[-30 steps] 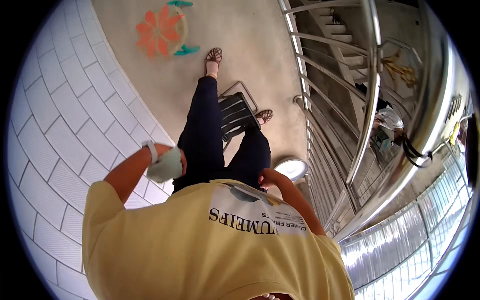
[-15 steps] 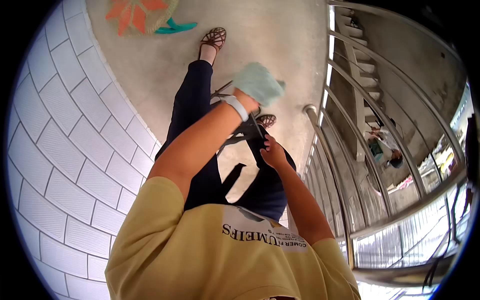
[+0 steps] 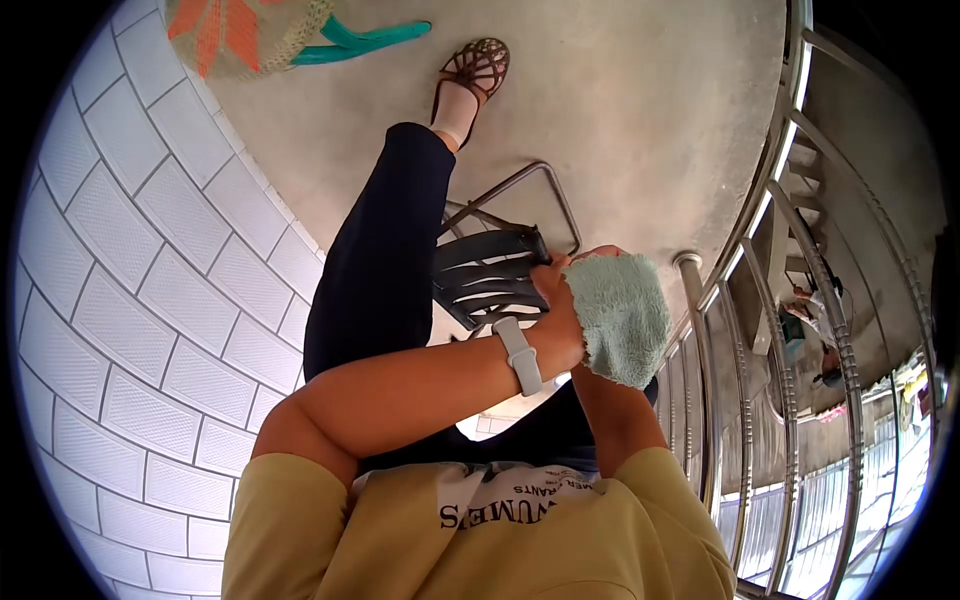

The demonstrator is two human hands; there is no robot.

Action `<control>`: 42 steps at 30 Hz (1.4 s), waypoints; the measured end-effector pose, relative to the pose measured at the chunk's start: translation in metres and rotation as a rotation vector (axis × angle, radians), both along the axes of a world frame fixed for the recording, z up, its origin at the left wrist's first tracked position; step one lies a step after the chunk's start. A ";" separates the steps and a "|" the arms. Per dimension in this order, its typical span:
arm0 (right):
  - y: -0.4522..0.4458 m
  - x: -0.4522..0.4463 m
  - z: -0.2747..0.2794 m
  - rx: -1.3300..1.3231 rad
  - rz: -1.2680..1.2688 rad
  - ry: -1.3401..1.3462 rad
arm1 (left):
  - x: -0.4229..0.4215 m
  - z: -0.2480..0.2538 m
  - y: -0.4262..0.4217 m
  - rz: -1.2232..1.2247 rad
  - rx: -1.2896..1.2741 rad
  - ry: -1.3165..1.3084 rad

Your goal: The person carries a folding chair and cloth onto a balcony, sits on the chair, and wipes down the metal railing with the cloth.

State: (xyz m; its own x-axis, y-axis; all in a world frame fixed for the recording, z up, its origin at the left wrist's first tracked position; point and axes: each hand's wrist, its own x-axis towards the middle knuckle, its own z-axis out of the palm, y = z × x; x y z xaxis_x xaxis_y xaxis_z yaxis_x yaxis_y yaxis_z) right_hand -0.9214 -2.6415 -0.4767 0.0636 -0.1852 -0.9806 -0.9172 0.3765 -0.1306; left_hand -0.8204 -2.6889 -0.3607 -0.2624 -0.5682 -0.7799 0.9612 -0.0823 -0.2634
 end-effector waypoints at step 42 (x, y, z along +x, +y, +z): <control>-0.045 -0.006 0.120 -0.284 0.231 -0.666 | 0.057 0.044 -0.110 -1.151 -1.502 -2.448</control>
